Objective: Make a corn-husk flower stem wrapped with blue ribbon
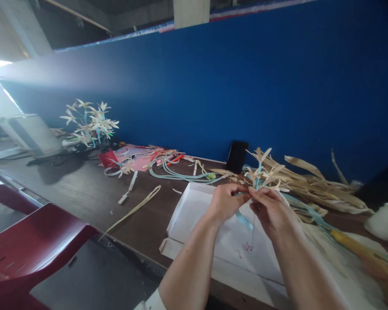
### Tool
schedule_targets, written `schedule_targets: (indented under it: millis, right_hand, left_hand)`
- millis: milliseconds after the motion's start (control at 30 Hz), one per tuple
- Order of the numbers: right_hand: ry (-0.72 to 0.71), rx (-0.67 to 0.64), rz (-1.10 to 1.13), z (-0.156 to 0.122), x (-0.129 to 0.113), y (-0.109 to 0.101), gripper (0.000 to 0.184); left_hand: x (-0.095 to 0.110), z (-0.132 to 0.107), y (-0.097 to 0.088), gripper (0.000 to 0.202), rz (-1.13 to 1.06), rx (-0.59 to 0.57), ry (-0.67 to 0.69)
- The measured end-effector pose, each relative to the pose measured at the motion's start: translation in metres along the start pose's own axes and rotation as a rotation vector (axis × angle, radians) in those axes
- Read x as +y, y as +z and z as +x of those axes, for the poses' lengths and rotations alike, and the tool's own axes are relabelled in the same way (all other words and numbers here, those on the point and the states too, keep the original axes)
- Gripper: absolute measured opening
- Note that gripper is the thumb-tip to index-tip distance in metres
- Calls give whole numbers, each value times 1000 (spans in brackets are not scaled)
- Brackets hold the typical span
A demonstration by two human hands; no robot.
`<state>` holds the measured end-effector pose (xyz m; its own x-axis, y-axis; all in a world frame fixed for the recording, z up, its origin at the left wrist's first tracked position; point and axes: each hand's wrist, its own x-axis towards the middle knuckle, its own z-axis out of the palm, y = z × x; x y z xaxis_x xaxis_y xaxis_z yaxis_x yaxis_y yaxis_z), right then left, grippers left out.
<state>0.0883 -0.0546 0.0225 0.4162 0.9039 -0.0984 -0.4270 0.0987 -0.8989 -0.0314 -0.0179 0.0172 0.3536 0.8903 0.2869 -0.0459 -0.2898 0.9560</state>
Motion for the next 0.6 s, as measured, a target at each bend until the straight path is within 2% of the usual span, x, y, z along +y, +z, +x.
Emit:
schedule_targets:
  millis: [200,600]
  right_hand:
    - [-48,55,-61,2,1,0,35]
    - [-56,46,-27,0,0,1,35]
  left_hand:
    - [-1,1,-1,28,2,-31,-13]
    - [5,-2,0,30,-52,-85,-106]
